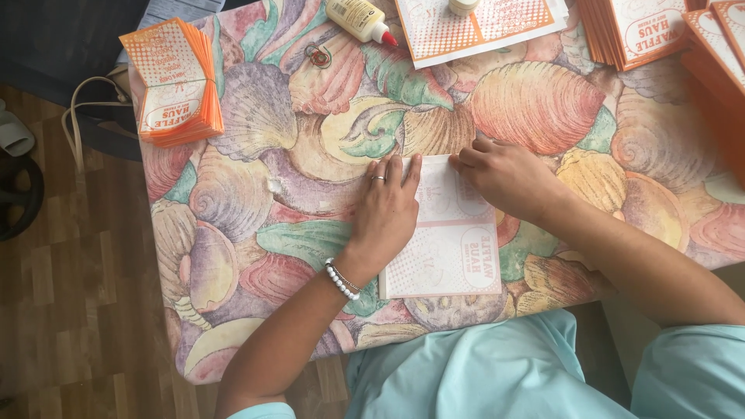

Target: Folding and stacking orange paper bags on a table.

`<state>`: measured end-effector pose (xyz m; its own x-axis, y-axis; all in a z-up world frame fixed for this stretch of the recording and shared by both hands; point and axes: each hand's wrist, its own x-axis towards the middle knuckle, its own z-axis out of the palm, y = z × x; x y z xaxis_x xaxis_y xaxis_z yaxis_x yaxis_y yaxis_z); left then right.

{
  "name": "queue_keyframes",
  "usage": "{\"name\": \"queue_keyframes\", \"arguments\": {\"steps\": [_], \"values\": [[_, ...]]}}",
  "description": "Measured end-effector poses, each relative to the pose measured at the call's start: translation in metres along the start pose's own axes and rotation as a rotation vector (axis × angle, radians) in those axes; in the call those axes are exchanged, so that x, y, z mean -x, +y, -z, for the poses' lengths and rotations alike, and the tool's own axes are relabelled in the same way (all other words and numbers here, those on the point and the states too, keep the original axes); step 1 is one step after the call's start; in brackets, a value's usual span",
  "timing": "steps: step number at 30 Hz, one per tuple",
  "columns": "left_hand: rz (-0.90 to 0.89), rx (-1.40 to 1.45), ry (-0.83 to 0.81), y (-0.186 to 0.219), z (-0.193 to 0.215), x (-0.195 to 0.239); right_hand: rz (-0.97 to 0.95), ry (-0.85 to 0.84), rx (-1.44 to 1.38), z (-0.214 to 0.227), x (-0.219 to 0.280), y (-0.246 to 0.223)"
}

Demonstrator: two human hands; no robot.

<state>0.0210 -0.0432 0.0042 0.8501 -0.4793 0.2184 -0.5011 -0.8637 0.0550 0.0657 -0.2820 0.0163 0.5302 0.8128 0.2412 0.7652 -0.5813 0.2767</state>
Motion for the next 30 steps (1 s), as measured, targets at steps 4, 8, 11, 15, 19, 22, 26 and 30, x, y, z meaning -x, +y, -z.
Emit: {"name": "queue_keyframes", "arguments": {"steps": [4, 8, 11, 15, 19, 22, 26, 30], "values": [[-0.002, -0.028, -0.013, 0.005, 0.009, -0.002, -0.004, -0.023, 0.007, 0.014, -0.004, -0.002], [-0.032, -0.036, -0.04, 0.004, 0.006, -0.003, -0.021, -0.063, -0.005, 0.016, -0.005, -0.004], [-0.04, -0.022, -0.059, 0.001, 0.006, -0.004, -0.03, -0.101, -0.012, 0.017, -0.006, -0.004], [-0.039, -0.002, -0.083, 0.001, 0.013, -0.007, -0.039, -0.1, -0.033, 0.023, -0.01, -0.003], [-0.031, -0.02, -0.091, 0.003, 0.019, -0.009, -0.046, -0.112, -0.012, 0.018, -0.007, -0.003], [-0.039, -0.041, -0.092, 0.004, 0.021, -0.009, -0.046, -0.129, -0.015, 0.013, -0.007, -0.001], [-0.063, -0.078, -0.089, 0.002, 0.01, -0.011, -0.054, -0.112, 0.011, 0.018, -0.009, -0.003], [-0.06, -0.1, -0.064, 0.003, 0.008, -0.012, -0.055, -0.092, 0.035, 0.013, -0.009, -0.006]]}}
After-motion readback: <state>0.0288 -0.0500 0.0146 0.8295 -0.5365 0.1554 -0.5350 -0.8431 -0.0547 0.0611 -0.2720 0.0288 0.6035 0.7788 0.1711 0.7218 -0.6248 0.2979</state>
